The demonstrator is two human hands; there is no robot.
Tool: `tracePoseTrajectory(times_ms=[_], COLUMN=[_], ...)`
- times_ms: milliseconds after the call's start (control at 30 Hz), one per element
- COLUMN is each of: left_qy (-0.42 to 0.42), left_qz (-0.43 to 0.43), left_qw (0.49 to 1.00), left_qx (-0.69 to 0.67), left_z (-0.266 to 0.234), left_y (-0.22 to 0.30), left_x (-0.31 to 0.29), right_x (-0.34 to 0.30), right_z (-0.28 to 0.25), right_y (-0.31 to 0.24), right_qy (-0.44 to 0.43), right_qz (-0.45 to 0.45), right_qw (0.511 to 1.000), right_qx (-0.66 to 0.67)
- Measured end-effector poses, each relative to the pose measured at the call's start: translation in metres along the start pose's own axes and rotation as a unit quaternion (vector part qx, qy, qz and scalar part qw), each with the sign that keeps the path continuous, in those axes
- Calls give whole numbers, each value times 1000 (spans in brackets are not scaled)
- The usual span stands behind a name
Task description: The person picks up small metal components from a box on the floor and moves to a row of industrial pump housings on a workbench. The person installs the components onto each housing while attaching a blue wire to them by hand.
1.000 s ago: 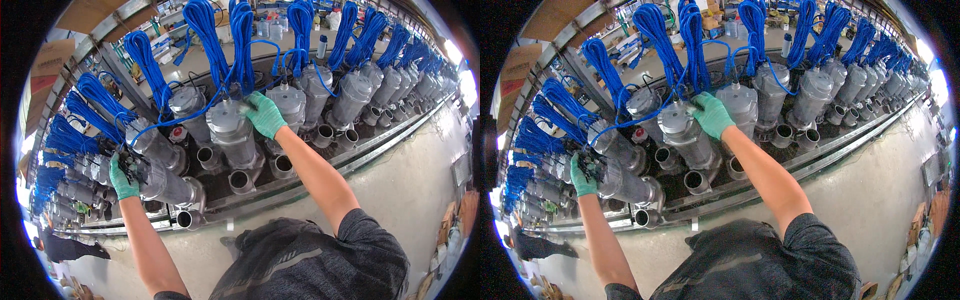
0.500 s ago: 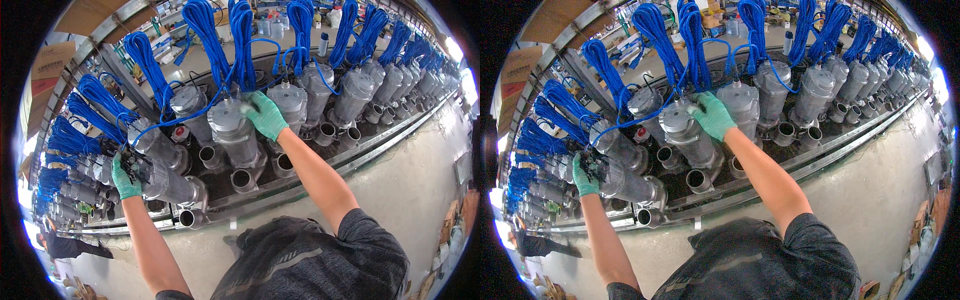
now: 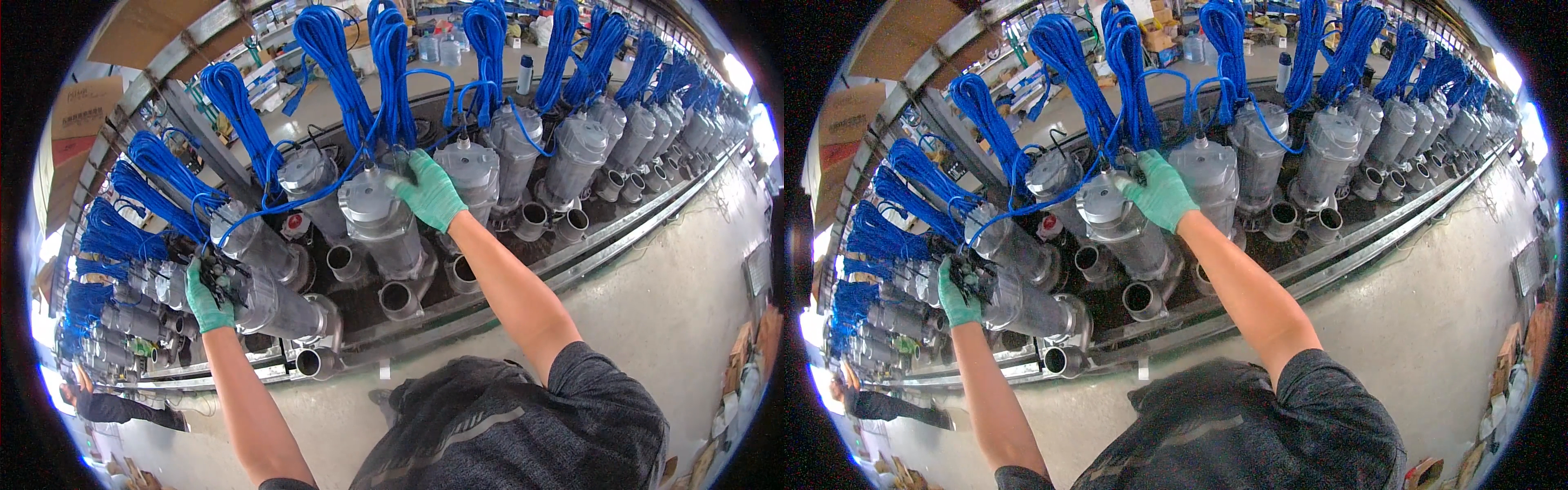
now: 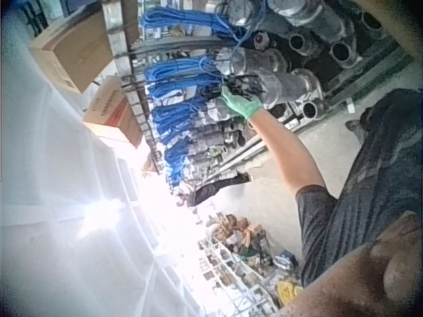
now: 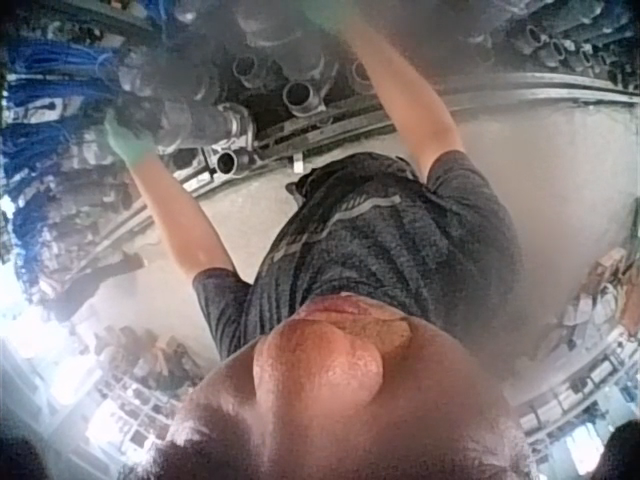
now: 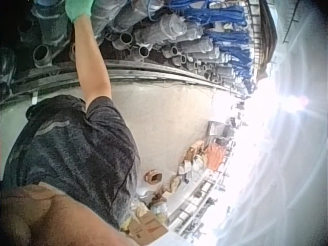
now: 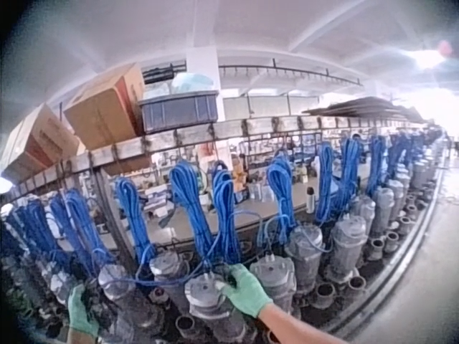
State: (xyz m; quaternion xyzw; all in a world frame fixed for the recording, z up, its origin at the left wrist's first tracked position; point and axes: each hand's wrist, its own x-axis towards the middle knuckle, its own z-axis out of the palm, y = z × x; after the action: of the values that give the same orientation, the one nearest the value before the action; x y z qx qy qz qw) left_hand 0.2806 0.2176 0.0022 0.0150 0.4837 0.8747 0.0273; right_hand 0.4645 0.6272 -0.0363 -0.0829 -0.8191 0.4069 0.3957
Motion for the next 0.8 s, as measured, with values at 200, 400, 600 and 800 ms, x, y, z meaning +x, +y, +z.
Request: tracePoseTrajectory(times_ms=[200, 400, 600, 800], left_qy=[-15, -17, 1, -9], left_qz=[13, 9, 17, -7], left_qw=[1000, 1000, 1000, 1000], left_qx=[19, 24, 25, 9], left_z=[-3, -13, -7, -12], left_y=[1, 1, 0, 0], left_x=[1, 7, 6, 6], right_x=[10, 15, 29, 35], right_z=[1, -16, -27, -41], right_y=[6, -33, -27, -51], right_qy=[-59, -88, 8, -27], right_qz=[78, 121, 84, -49], right_qw=[994, 989, 988, 985], right_qx=[41, -3, 126, -165])
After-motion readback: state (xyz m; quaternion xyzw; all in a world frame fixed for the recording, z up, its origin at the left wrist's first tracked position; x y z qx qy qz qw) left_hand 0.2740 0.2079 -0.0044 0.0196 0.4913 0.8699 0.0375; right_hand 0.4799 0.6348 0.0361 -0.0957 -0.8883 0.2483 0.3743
